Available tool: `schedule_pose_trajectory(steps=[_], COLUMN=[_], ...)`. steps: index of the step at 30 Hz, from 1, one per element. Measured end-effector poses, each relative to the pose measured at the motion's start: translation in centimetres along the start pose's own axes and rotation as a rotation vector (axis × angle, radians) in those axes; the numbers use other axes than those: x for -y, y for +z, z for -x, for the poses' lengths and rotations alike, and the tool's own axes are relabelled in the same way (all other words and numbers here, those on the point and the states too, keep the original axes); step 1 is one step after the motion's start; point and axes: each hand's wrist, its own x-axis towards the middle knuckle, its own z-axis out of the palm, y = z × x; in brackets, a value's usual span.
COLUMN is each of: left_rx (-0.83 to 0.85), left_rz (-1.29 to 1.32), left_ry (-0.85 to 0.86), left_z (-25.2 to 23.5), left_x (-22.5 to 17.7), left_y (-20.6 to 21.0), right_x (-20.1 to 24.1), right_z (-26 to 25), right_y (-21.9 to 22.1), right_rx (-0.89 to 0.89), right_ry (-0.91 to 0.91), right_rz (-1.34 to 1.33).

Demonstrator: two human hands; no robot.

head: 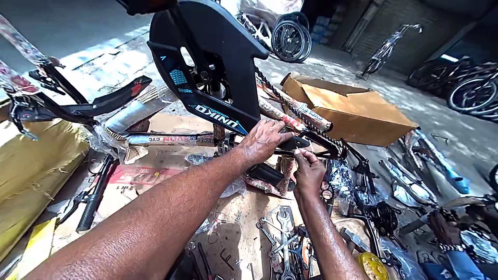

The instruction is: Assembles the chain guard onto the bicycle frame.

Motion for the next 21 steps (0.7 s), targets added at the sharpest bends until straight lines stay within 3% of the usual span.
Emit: schedule_pose_trajectory(steps=[9,15,21], left_rx=[-0.064,-0.085,-0.07], left_rz=[-0.005,0.017,0.011], left_ry=[-0.001,-0.004,-0.001], left_z=[0.3,0.5,0.6], left_x=[-0.4,-0.5,-0.4], left_y=[0.2,0.1,0.2], right_x=[0.4,2.1,2.3], right_z=[-0.6,-0.5,-0.5], right_y=[1.0,2.0,2.2], right_rx=[-0.049,-0.11,-0.109], right_ry=[-0.013,0.178,0.192], right_rz=[0.003,-0.04,0.005])
